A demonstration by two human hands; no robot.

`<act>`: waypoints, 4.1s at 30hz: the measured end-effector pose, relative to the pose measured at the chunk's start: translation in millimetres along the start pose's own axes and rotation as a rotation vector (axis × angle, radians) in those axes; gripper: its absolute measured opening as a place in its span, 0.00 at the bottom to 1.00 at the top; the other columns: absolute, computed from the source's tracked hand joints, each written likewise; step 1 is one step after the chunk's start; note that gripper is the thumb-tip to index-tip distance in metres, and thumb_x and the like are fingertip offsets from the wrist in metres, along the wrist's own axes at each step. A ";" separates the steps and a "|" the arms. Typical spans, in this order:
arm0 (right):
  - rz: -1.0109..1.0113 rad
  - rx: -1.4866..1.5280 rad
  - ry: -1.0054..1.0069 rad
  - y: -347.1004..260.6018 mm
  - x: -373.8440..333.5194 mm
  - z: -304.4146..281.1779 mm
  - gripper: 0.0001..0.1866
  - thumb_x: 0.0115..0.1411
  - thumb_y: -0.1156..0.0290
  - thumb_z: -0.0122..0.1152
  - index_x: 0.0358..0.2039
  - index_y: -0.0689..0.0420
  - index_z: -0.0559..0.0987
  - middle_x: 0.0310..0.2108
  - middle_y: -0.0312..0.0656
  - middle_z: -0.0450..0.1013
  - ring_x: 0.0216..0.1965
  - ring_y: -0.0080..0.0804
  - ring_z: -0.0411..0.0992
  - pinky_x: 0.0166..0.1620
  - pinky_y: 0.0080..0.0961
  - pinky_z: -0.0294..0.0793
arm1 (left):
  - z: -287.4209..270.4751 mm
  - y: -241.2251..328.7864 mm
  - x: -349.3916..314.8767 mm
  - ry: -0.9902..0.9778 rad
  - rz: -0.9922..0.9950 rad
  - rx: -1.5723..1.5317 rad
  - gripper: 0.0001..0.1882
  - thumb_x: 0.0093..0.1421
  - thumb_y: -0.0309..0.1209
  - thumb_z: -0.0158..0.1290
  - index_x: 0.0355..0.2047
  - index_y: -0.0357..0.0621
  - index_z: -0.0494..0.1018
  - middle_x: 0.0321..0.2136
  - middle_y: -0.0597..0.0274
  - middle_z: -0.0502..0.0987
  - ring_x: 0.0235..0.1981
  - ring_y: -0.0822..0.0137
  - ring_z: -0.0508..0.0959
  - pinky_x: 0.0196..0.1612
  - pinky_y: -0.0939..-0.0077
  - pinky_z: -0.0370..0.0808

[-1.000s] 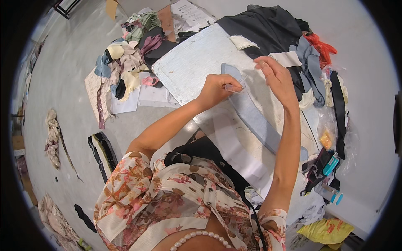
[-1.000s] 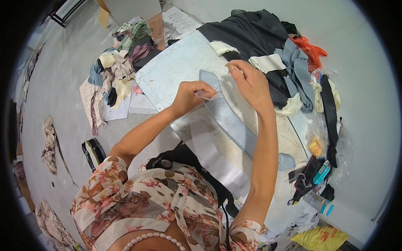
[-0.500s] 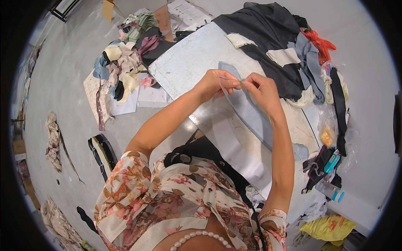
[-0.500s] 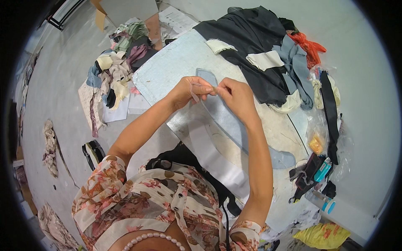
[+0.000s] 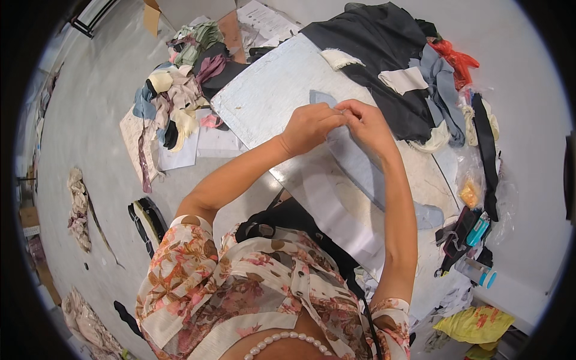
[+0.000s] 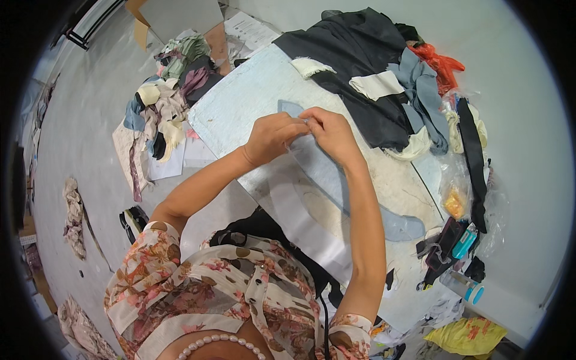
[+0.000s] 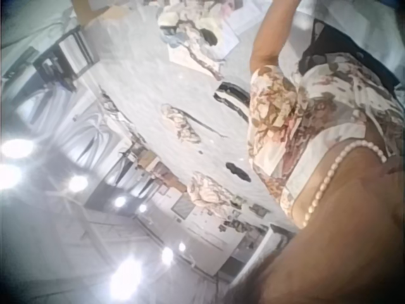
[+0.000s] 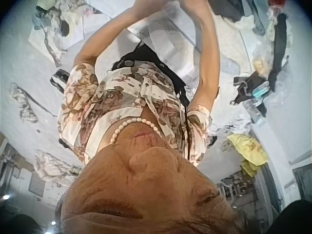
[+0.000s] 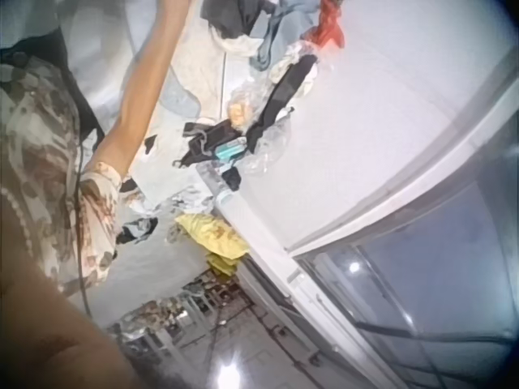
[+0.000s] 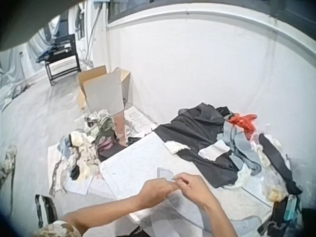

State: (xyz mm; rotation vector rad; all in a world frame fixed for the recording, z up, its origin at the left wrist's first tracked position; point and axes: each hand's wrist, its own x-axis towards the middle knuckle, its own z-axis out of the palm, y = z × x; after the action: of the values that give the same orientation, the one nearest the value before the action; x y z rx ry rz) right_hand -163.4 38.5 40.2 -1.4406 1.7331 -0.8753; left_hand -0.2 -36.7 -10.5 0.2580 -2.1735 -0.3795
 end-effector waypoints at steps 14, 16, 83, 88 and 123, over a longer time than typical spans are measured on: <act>-0.063 -0.186 0.020 -11.9 3.9 1.1 0.07 0.56 0.76 0.58 0.35 0.61 0.80 0.26 0.45 0.77 0.29 0.35 0.76 0.35 0.28 0.72 | -1.8 -8.0 -0.8 0.135 -0.034 0.072 0.07 0.47 0.27 0.64 0.26 0.47 0.77 0.24 0.67 0.75 0.25 0.66 0.74 0.26 0.74 0.72; -0.185 -0.358 0.091 -12.5 0.6 3.7 0.05 0.55 0.74 0.60 0.31 0.61 0.79 0.27 0.46 0.77 0.30 0.40 0.76 0.34 0.31 0.73 | -3.1 -7.6 -2.0 0.111 -0.057 0.071 0.06 0.48 0.27 0.64 0.25 0.47 0.77 0.23 0.67 0.75 0.25 0.65 0.74 0.25 0.73 0.72; -0.283 -0.322 0.202 -1.4 -13.6 -3.4 0.07 0.57 0.71 0.59 0.33 0.58 0.80 0.29 0.44 0.77 0.32 0.46 0.75 0.35 0.35 0.73 | -9.1 0.2 21.4 -0.270 -0.329 -0.086 0.08 0.50 0.22 0.58 0.31 0.45 0.77 0.25 0.59 0.80 0.26 0.60 0.80 0.29 0.71 0.75; -0.168 -0.221 0.139 17.7 0.6 3.7 0.07 0.55 0.73 0.60 0.34 0.60 0.80 0.28 0.47 0.77 0.30 0.45 0.75 0.35 0.34 0.73 | 1.3 2.2 10.6 -0.123 -0.177 0.004 0.09 0.51 0.21 0.56 0.33 0.47 0.77 0.23 0.59 0.77 0.24 0.58 0.78 0.27 0.69 0.74; -0.107 -0.004 0.046 17.4 11.0 3.7 0.13 0.58 0.79 0.53 0.42 0.58 0.82 0.23 0.40 0.75 0.23 0.28 0.72 0.31 0.24 0.71 | 6.9 -22.2 1.4 0.141 0.104 0.161 0.09 0.43 0.24 0.59 0.27 0.48 0.77 0.28 0.67 0.78 0.29 0.66 0.78 0.32 0.74 0.74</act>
State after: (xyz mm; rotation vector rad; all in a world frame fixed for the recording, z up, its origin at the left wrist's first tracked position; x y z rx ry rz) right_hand -170.5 30.0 22.5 -1.5388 1.7048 -0.9686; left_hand -5.6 -56.6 -21.3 0.2525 -2.0704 -0.1236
